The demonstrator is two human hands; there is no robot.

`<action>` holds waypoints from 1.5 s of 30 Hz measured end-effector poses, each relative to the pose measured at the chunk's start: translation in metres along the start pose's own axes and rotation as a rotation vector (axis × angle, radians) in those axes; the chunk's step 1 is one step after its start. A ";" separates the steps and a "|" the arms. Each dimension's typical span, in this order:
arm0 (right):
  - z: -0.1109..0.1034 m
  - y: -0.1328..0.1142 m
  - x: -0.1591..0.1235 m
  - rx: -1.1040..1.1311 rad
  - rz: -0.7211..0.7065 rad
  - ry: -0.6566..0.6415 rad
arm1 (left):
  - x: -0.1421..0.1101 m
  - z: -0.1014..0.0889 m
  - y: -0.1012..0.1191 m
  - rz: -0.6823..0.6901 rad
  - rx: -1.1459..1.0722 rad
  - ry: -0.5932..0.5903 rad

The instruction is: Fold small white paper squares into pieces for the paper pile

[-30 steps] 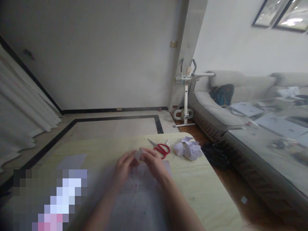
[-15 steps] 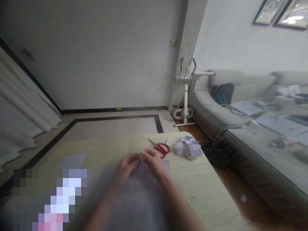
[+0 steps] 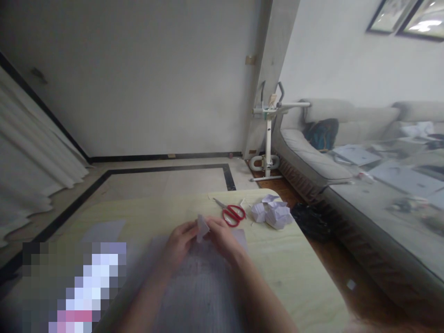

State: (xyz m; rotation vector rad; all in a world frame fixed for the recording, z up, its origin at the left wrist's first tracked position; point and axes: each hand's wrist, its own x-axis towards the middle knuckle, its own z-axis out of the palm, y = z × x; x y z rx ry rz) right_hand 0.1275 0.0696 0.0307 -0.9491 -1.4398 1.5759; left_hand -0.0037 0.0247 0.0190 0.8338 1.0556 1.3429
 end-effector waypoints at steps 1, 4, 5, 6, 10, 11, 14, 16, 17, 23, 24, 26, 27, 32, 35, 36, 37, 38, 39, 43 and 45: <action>0.000 -0.001 -0.001 0.050 0.029 -0.044 | 0.000 0.000 0.000 0.000 -0.004 0.000; -0.002 0.000 -0.001 0.209 0.099 -0.151 | 0.001 0.000 -0.001 0.004 0.003 0.005; -0.002 0.001 0.000 0.253 0.116 -0.160 | 0.001 0.000 -0.001 0.011 0.009 0.005; -0.002 0.002 0.000 0.283 0.132 -0.158 | 0.002 -0.001 -0.002 0.019 0.014 0.001; -0.001 0.007 0.001 0.349 0.187 -0.128 | 0.000 0.001 0.001 0.036 0.039 0.003; -0.001 0.009 0.002 0.358 0.190 -0.120 | -0.002 0.002 0.004 0.033 0.057 0.005; 0.000 0.014 0.004 0.366 0.189 -0.071 | -0.006 0.007 0.015 0.019 0.122 0.024; 0.000 0.017 0.006 0.341 0.186 0.004 | -0.008 0.009 0.019 0.009 0.136 0.045; 0.000 0.019 0.008 0.319 0.181 0.045 | -0.009 0.010 0.018 0.007 0.131 0.049; -0.002 0.024 0.011 0.196 0.158 0.127 | -0.004 0.005 0.004 -0.002 -0.019 -0.054; -0.003 0.023 0.011 0.180 0.146 0.128 | -0.004 0.005 0.003 -0.002 -0.023 -0.064; -0.003 0.021 0.010 0.135 0.109 0.118 | -0.003 0.005 0.002 0.008 -0.012 -0.066; -0.003 0.019 0.009 0.107 0.084 0.106 | -0.003 0.004 0.002 0.018 -0.004 -0.060; -0.004 0.013 0.010 -0.009 -0.004 0.060 | -0.001 0.002 0.001 0.053 0.038 -0.028; -0.006 0.014 0.011 -0.051 -0.027 0.055 | 0.001 0.000 0.001 0.070 0.056 0.017; -0.006 0.015 0.012 -0.057 -0.031 0.066 | 0.001 0.000 0.001 0.073 0.065 0.030; -0.006 0.016 0.012 -0.061 -0.032 0.080 | 0.001 -0.001 0.001 0.074 0.077 0.031; -0.007 0.017 0.012 -0.063 -0.034 0.090 | 0.001 -0.001 0.001 0.078 0.089 0.028; -0.007 0.018 0.012 -0.068 -0.039 0.089 | 0.001 -0.002 0.001 0.080 0.099 0.019; -0.007 0.015 0.010 -0.143 -0.108 0.049 | 0.001 -0.002 0.001 0.074 0.119 0.008; -0.007 0.012 0.009 -0.163 -0.133 0.043 | 0.001 -0.002 0.001 0.072 0.122 0.017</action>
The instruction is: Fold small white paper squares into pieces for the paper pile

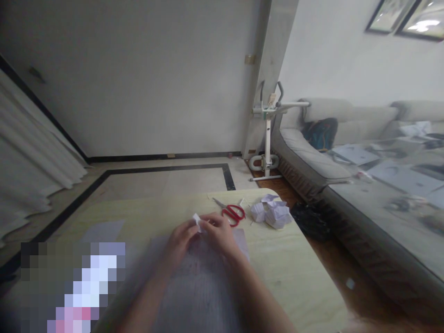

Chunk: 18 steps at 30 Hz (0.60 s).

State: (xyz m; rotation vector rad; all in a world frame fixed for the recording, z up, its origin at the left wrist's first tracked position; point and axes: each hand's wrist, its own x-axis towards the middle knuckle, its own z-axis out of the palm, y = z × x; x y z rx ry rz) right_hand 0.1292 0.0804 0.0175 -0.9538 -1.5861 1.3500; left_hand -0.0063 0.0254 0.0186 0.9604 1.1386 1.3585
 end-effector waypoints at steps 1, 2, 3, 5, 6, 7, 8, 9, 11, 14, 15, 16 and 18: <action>0.000 -0.001 0.000 0.004 0.002 -0.004 | 0.000 0.000 0.000 0.004 0.006 0.005; -0.001 -0.001 0.000 0.015 0.013 -0.011 | 0.000 0.000 -0.001 0.010 0.013 0.008; -0.001 -0.001 0.000 0.032 0.029 -0.018 | 0.001 -0.001 -0.002 0.015 0.021 0.010; -0.001 0.000 0.000 0.072 0.064 -0.030 | 0.001 -0.002 -0.003 0.019 0.039 0.012; -0.001 0.001 0.000 0.093 0.078 -0.032 | 0.001 -0.002 -0.004 0.017 0.047 0.010; -0.001 0.003 0.000 0.113 0.089 -0.032 | 0.001 -0.003 -0.005 0.013 0.054 0.009; 0.000 0.004 0.000 0.132 0.098 -0.032 | 0.002 -0.003 -0.005 0.008 0.060 0.009; 0.000 0.005 0.000 0.146 0.107 -0.028 | 0.002 -0.003 -0.005 0.003 0.063 0.009; -0.001 0.006 0.001 0.165 0.124 -0.020 | 0.002 -0.002 -0.004 -0.004 0.064 0.009; -0.001 0.003 0.001 0.193 0.158 -0.013 | 0.001 -0.001 -0.002 -0.003 0.064 0.009; -0.001 0.002 0.001 0.197 0.172 -0.014 | 0.000 0.000 -0.001 0.000 0.065 0.011; -0.002 0.001 0.001 0.196 0.184 -0.016 | 0.000 0.000 -0.001 0.004 0.066 0.014; -0.002 -0.001 0.001 0.184 0.192 -0.034 | 0.000 0.000 -0.001 0.012 0.064 0.024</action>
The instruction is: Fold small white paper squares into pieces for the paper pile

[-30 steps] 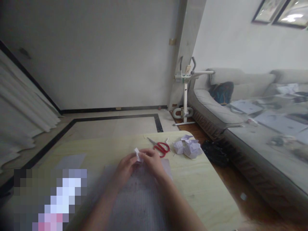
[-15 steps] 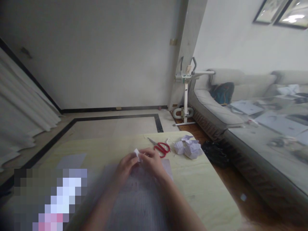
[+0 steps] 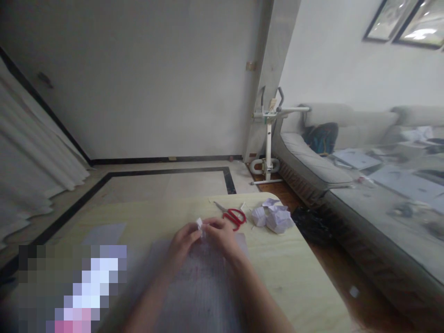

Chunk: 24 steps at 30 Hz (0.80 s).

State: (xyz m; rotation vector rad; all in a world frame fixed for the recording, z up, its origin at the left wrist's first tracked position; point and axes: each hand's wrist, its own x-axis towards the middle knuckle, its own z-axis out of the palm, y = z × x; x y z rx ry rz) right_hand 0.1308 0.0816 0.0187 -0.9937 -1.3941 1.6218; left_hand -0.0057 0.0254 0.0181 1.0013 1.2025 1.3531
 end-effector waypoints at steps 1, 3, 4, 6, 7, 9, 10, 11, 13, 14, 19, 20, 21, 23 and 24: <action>0.000 0.000 0.000 -0.005 -0.001 -0.010 | 0.000 0.000 0.000 0.003 0.000 0.005; -0.001 0.002 0.001 0.005 -0.004 -0.022 | 0.000 0.000 -0.001 0.013 0.000 0.016; -0.001 0.004 0.001 0.019 0.000 -0.020 | 0.000 0.000 -0.001 0.016 -0.001 0.020; -0.002 0.007 0.002 0.057 0.023 -0.001 | -0.001 0.000 -0.001 0.012 -0.005 0.025; -0.003 0.008 0.002 0.078 0.040 0.008 | -0.001 0.000 -0.001 0.005 -0.010 0.025; -0.005 0.008 0.002 0.122 0.080 -0.005 | -0.001 0.000 0.000 -0.011 -0.022 0.022; -0.006 0.008 0.001 0.143 0.100 -0.030 | -0.002 0.000 0.000 -0.017 -0.031 0.021; -0.006 0.006 0.001 0.161 0.118 -0.060 | -0.002 0.000 0.000 -0.021 -0.045 0.019; -0.007 0.003 -0.002 0.186 0.142 -0.121 | -0.003 0.000 0.001 -0.043 -0.085 0.001; -0.007 0.002 -0.003 0.193 0.146 -0.143 | -0.004 0.000 0.002 -0.057 -0.115 -0.015; -0.005 0.000 -0.005 0.279 0.145 -0.194 | -0.007 0.002 0.010 -0.138 -0.191 -0.063; -0.004 0.000 -0.005 0.292 0.153 -0.197 | -0.007 0.002 0.012 -0.154 -0.189 -0.066; -0.003 0.000 -0.005 0.295 0.162 -0.197 | -0.007 0.002 0.013 -0.168 -0.192 -0.071; -0.002 0.000 -0.005 0.283 0.165 -0.188 | -0.006 0.001 0.013 -0.178 -0.233 -0.077; -0.002 0.001 -0.005 0.280 0.159 -0.180 | -0.006 0.000 0.011 -0.177 -0.264 -0.075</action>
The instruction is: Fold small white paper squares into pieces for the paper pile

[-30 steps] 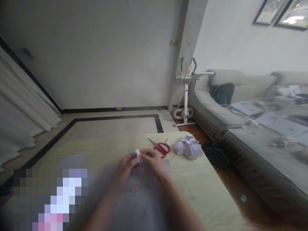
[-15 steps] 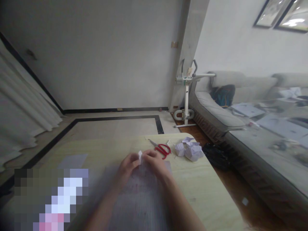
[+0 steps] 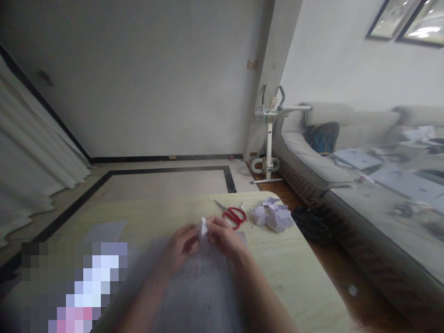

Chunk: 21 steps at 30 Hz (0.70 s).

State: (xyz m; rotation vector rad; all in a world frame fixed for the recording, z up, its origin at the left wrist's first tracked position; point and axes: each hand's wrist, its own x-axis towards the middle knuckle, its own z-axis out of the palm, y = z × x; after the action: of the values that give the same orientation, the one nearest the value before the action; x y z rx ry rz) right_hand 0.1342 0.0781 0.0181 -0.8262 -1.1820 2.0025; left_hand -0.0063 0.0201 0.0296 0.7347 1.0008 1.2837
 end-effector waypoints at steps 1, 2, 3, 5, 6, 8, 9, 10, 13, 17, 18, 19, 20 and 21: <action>0.000 0.001 0.001 0.000 -0.012 0.008 | 0.001 -0.001 -0.002 0.007 -0.037 0.004; 0.001 0.002 0.001 0.008 -0.028 0.015 | 0.002 -0.003 -0.004 0.011 -0.074 0.012; 0.001 0.003 0.002 0.023 -0.042 0.019 | 0.004 -0.005 -0.006 0.009 -0.112 0.021; 0.001 0.006 0.004 0.079 -0.060 0.018 | 0.008 -0.008 -0.011 -0.016 -0.202 0.034; 0.000 0.007 0.005 0.111 -0.063 0.010 | 0.010 -0.009 -0.014 -0.032 -0.252 0.037; -0.001 0.010 0.007 0.165 -0.060 -0.006 | 0.013 -0.011 -0.018 -0.060 -0.345 0.040; -0.002 0.011 0.008 0.183 -0.055 -0.011 | 0.014 -0.011 -0.020 -0.070 -0.378 0.041; -0.003 0.011 0.009 0.193 -0.048 -0.013 | 0.014 -0.011 -0.020 -0.071 -0.394 0.045; -0.003 0.010 0.009 0.170 -0.045 -0.006 | 0.013 -0.008 -0.019 -0.026 -0.359 0.058; 0.000 0.004 0.005 0.059 -0.108 0.053 | 0.009 -0.002 -0.012 0.051 -0.260 0.126; 0.000 0.004 0.004 0.021 -0.131 0.062 | 0.009 -0.002 -0.011 0.066 -0.224 0.163; 0.000 0.003 0.004 -0.026 -0.151 0.065 | 0.009 -0.001 -0.010 0.083 -0.178 0.203; 0.000 0.004 0.003 -0.082 -0.171 0.068 | 0.009 -0.001 -0.009 0.098 -0.127 0.241; 0.000 0.005 0.003 -0.143 -0.192 0.072 | 0.009 0.000 -0.009 0.111 -0.080 0.276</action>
State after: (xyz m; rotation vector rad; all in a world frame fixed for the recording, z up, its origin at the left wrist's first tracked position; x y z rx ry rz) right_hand 0.1314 0.0791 0.0131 -0.8147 -1.3218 1.7357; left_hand -0.0027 0.0277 0.0192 0.5675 1.1344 1.5430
